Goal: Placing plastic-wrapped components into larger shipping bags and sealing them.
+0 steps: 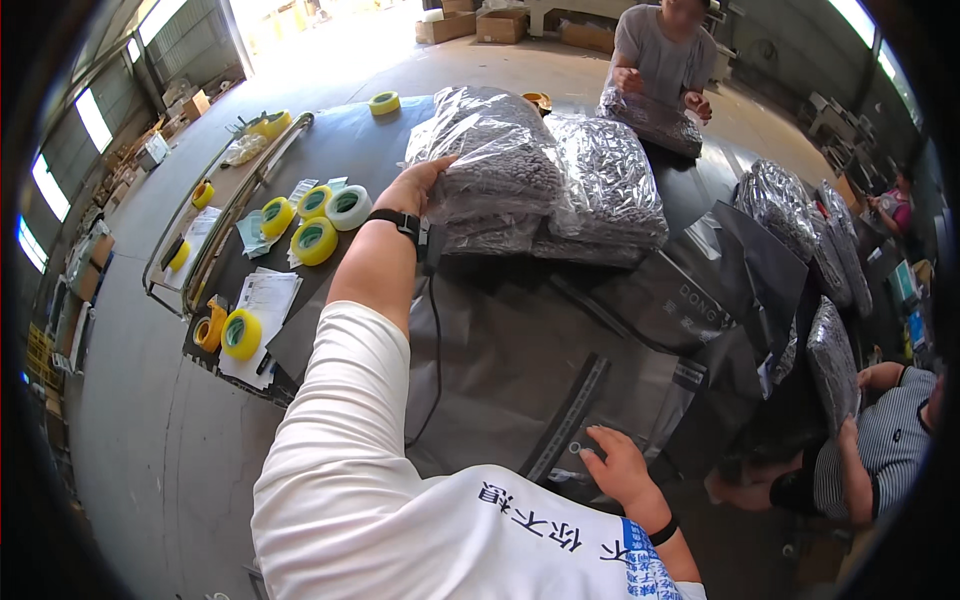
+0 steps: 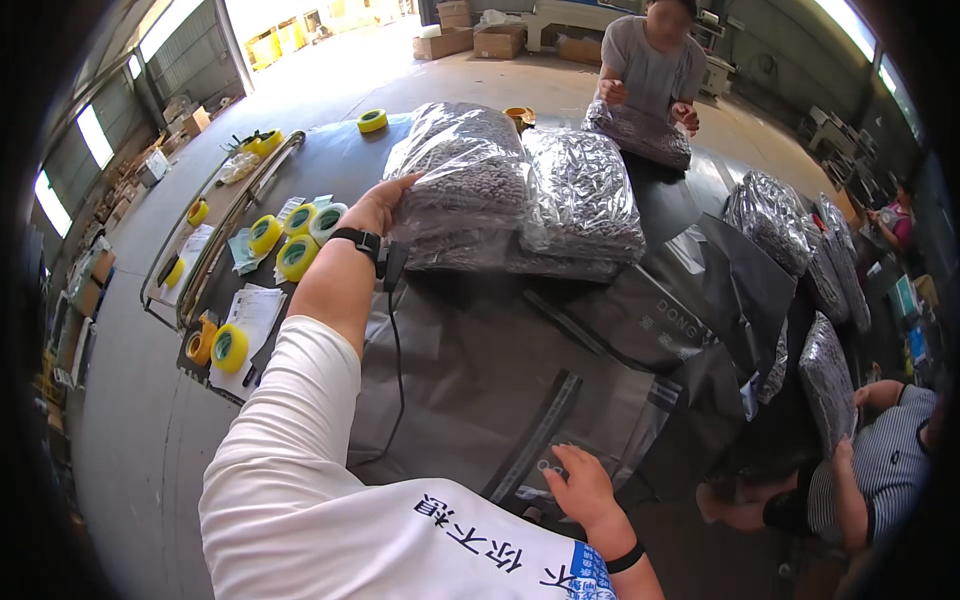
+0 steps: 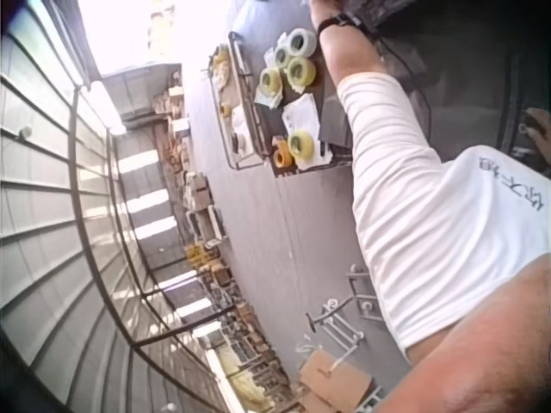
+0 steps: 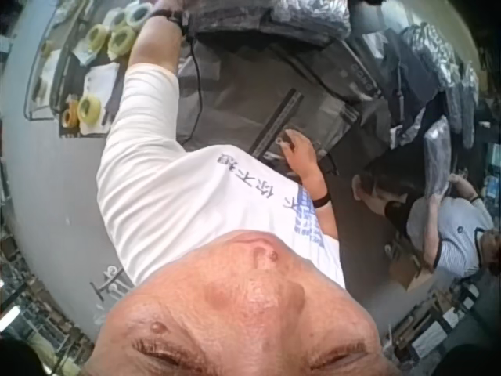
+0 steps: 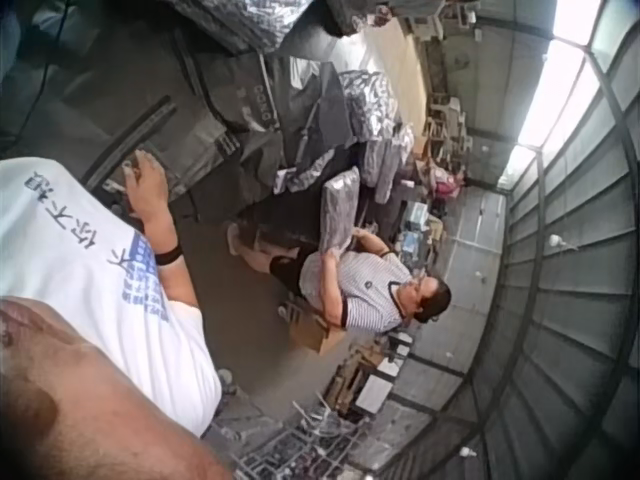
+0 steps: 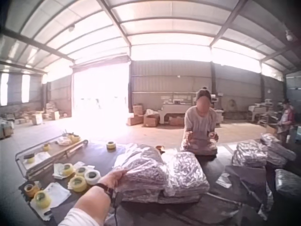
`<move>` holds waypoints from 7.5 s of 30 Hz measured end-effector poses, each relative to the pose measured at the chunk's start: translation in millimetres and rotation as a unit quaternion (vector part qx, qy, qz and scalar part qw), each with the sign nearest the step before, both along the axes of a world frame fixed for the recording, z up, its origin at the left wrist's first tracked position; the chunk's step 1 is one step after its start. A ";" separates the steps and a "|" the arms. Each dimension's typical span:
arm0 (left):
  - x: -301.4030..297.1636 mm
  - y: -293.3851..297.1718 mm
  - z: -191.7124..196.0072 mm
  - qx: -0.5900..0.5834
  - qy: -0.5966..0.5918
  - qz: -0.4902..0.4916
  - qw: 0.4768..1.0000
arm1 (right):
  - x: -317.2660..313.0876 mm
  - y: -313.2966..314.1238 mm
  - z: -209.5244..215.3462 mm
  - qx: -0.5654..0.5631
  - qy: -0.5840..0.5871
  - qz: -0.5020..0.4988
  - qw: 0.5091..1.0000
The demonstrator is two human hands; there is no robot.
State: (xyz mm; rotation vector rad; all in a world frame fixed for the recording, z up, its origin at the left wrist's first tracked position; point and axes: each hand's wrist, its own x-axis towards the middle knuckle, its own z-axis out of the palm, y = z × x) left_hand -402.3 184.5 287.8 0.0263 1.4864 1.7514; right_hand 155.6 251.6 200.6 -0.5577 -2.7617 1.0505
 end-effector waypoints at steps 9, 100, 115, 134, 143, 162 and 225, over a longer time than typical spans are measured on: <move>123.6 -31.8 -14.8 0.276 -0.060 -0.090 0.955 | -25.6 4.2 -4.2 -0.309 0.063 -0.047 0.948; 402.5 -200.5 -132.9 -0.376 0.623 0.142 0.671 | 97.1 117.4 17.3 -0.198 -0.016 0.175 0.964; 435.4 -192.7 -160.5 -0.564 0.541 0.095 0.617 | 88.7 122.3 29.7 -0.225 -0.021 0.225 0.948; 425.2 -163.1 -155.2 -0.527 0.395 0.192 0.728 | 98.7 133.5 12.2 -0.150 0.046 0.234 0.960; 368.6 -183.7 -155.1 -0.225 0.268 0.007 0.937 | 62.5 114.2 50.9 -0.068 0.084 0.386 0.916; 319.5 -206.8 -85.8 -0.289 0.320 -0.011 0.902 | 13.2 77.3 81.1 0.136 0.054 0.578 0.803; 487.2 -270.8 -146.5 -0.334 0.301 0.025 0.893 | -180.0 71.8 38.9 -0.345 -0.414 0.228 0.811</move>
